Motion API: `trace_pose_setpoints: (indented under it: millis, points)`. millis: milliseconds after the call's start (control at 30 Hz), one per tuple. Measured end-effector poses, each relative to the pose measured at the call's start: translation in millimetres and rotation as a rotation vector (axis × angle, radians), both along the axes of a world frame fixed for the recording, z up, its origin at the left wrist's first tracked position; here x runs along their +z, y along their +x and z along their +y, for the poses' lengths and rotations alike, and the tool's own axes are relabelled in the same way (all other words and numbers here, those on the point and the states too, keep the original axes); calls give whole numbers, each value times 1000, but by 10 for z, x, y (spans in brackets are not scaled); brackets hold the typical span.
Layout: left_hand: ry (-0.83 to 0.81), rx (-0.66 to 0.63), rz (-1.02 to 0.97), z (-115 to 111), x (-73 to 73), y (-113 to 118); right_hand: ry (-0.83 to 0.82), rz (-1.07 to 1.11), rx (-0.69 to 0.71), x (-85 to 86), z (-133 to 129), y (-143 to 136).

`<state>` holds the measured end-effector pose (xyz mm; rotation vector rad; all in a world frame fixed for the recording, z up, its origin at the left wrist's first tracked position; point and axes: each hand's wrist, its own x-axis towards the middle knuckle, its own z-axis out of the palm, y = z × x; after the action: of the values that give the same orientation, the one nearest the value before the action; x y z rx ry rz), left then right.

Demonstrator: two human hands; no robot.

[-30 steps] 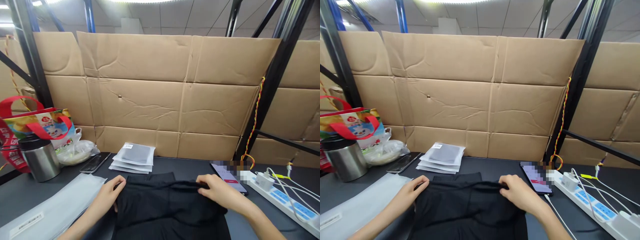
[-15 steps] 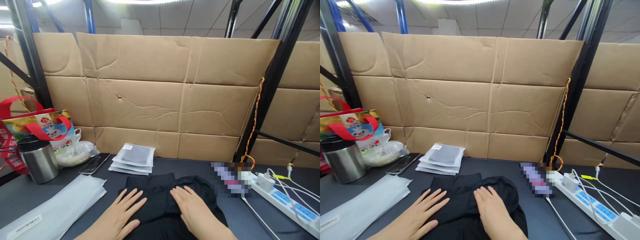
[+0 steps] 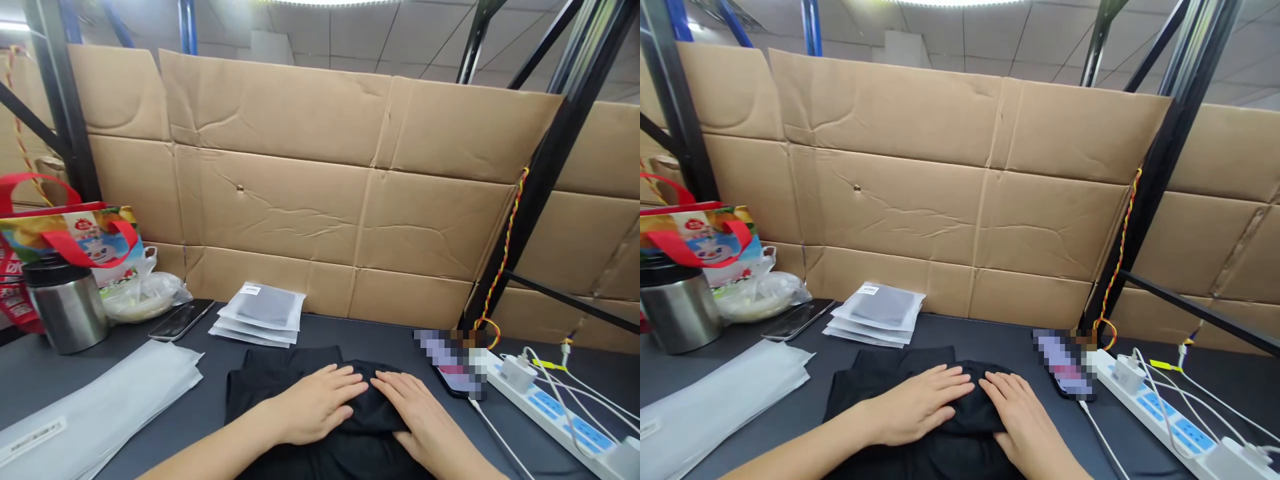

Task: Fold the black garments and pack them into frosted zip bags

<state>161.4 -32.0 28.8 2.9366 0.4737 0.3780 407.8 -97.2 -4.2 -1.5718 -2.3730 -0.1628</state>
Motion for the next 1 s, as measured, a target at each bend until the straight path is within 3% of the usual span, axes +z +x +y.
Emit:
trace_pose_setpoints:
  millis: [100, 167, 333, 467, 567, 700, 800, 900, 1000]
  points:
    - [4, -24, -2, 30, -167, 19, 5, -43, 28, -43, 29, 59]
    - [12, -26, -2, 29, -205, -6, 67, -80, -5, -26, 76, 42]
    - [14, -11, 14, 15, -185, -15, 239, -107, -179, 155, 167, -43]
    - [25, -22, 2, 21, -197, 0, 121, -37, -192, 285, 147, -5]
    - [31, -31, -17, 20, -201, -9, 77, -36, -184, 319, 155, 27]
    - [54, -20, 4, 9, -205, -23, 221, -138, -251, 290, 221, -62]
    - [81, -10, -19, 11, -241, -3, 393, -131, -117, 224, 251, -268]
    - [115, 19, -44, 3, -251, 12, 402, -63, 110, 132, 237, -525]
    - [121, 37, -50, -51, -172, -87, 285, 123, 27, 29, 200, -678]
